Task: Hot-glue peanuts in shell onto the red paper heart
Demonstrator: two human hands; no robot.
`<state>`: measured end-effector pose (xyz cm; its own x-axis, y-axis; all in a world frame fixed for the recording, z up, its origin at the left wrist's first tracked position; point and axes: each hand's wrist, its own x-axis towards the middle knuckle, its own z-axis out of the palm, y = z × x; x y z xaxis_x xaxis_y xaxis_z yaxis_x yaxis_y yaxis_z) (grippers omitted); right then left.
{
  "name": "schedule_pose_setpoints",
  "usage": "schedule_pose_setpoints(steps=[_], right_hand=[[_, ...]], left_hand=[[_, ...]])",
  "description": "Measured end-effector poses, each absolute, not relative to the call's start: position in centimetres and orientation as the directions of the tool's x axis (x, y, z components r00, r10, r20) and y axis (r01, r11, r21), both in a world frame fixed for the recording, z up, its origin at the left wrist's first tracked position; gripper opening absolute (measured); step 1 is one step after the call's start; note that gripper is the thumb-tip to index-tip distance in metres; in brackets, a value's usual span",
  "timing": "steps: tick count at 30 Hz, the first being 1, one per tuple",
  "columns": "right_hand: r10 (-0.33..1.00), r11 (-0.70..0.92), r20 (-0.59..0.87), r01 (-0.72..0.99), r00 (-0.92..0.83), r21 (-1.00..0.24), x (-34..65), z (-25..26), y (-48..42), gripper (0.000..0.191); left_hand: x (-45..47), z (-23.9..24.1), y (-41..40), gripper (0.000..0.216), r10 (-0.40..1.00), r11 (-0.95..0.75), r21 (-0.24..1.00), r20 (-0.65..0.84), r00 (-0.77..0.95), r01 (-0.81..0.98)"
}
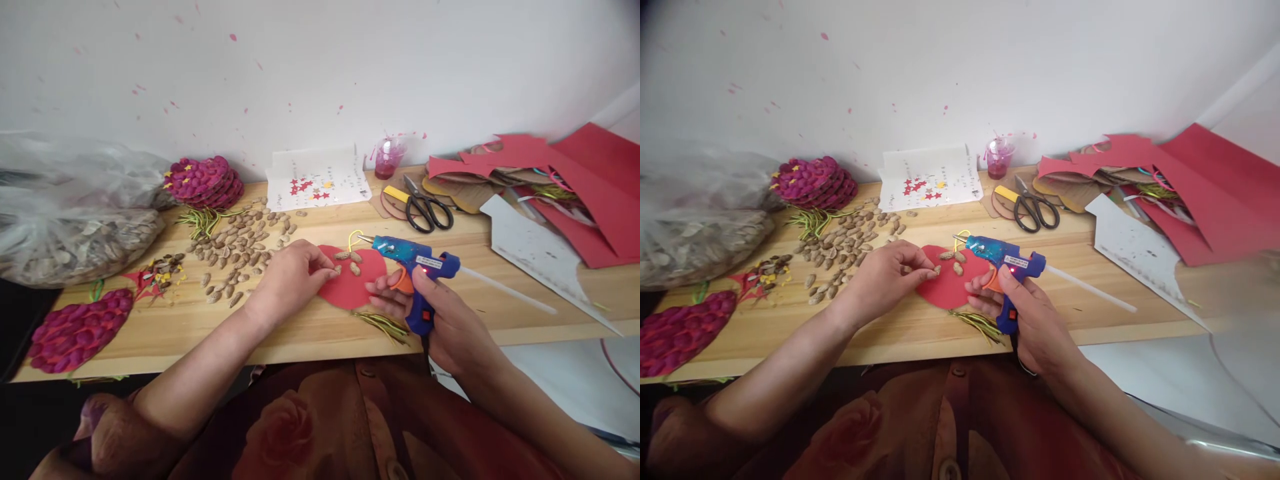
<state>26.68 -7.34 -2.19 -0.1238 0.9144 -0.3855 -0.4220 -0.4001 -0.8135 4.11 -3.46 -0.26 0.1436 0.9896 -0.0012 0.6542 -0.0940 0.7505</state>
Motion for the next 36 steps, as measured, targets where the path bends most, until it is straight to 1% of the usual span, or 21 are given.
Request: schedule_pose_setpoints(steps=[4,8,13,17,19,25,36], right_hand=[[0.939,-0.332,-0.332,-0.481,-0.089,-0.811,26.7,-2.4,-5.7,0.037],[0.944,-0.323,-0.307,-0.536,-0.123,-0.780,26.2,-2.9,-4.2,0.032],[0.942,-0.331,-0.299,-0.575,-0.154,-0.748,25.9,-3.7,-3.9,0.031],[0.945,-0.318,-0.301,-0.568,-0.127,-0.759,25.9,-3.8,-4.1,0.034],[0.945,-0.314,-0.307,-0.559,-0.111,-0.767,25.9,-3.7,-4.2,0.035],[0.949,-0.302,-0.301,-0.544,-0.094,-0.783,25.8,-3.7,-4.2,0.029],[0.948,-0.299,-0.310,-0.539,-0.074,-0.787,25.8,-3.6,-4.4,0.027]], left_hand=[[4.9,0.1,-3.1,0.009,0.984,-0.119,0.627,-0.027,0.174,0.770],[5.9,0.2,-3.0,0.011,0.977,-0.178,0.502,-0.010,0.211,0.846],[6.9,0.2,-3.0,0.013,0.966,-0.251,0.340,0.020,0.259,0.906],[7.3,0.5,-2.9,0.015,0.960,-0.272,0.247,0.004,0.280,0.930],[7.5,0.6,-2.8,0.015,0.960,-0.271,0.216,-0.011,0.280,0.938],[7.8,0.5,-2.7,0.015,0.959,-0.278,0.163,-0.016,0.284,0.947],[8.0,0.7,-2.6,0.016,0.963,-0.257,0.160,-0.042,0.266,0.953]])
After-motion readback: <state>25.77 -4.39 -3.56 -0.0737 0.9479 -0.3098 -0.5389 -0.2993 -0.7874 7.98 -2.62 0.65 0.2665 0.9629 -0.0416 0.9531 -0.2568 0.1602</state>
